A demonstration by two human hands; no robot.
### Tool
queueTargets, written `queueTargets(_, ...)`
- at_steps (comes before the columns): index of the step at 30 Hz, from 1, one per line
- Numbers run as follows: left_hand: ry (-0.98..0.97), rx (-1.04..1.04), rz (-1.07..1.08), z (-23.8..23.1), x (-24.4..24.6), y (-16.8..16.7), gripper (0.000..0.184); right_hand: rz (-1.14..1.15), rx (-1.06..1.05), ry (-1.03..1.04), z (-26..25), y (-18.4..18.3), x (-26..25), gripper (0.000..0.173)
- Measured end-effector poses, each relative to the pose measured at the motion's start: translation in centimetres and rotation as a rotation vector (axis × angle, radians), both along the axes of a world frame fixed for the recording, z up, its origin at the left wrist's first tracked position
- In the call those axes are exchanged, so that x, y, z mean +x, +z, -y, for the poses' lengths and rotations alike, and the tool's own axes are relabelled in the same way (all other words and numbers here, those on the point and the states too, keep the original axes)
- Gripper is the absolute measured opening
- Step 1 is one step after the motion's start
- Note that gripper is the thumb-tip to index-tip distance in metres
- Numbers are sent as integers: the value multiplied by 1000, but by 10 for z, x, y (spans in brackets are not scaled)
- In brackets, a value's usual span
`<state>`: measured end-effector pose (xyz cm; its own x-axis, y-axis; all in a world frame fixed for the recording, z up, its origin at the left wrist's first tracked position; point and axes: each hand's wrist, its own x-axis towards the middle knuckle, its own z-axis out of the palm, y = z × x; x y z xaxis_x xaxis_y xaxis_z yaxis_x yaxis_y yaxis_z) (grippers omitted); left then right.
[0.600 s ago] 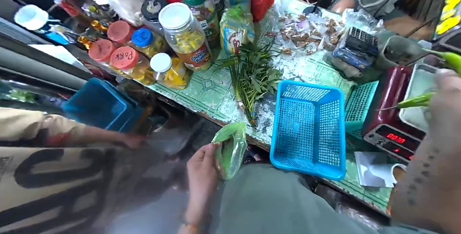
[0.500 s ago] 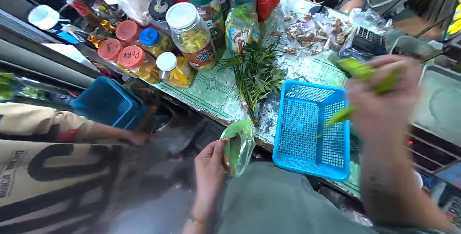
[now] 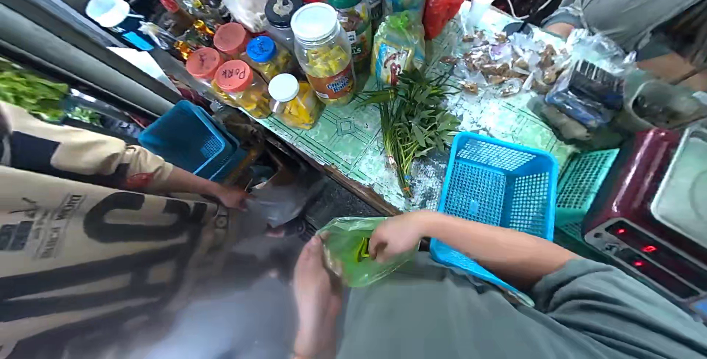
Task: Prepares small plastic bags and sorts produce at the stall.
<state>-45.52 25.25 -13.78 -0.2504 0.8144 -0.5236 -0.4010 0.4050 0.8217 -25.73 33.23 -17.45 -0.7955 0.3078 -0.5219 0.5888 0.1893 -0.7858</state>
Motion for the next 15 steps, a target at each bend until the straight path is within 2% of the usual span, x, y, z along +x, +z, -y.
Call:
queueTargets(1, 13, -18, 26, 3, 1, -3, 35, -70, -120, -155, -15, 13, 8, 30)
queueTargets(2, 20, -31, 50, 4, 2, -6, 36, -43, -174, -344, -35, 17, 14, 36)
queueTargets(3, 19, -40, 73, 4, 2, -9, 38, 73, -106, -536, -59, 11, 17, 43)
queueTargets(5, 4, -59, 111, 5, 2, -12, 39, 382, 189, -795, -102, -30, 22, 55)
queueTargets(7, -23, -58, 114, 5, -3, -12, 41, 564, 248, -871, -127, -67, 33, 61)
queueTargets(10, -62, -47, 42, 3, -20, -3, 39, 637, 263, -950, -136, -104, 44, 47)
queueTargets(11, -72, -47, 15, 2, -28, 1, 37, 599, 246, -995, -134, -108, 48, 46)
queueTargets(13, -118, -46, -21, 3, -43, 7, 24, 343, 109, -1167, -127, -115, 61, 49)
queueTargets(15, -115, -81, -58, 5, -53, 10, 20, -130, -257, -1431, -106, -108, 66, 40)
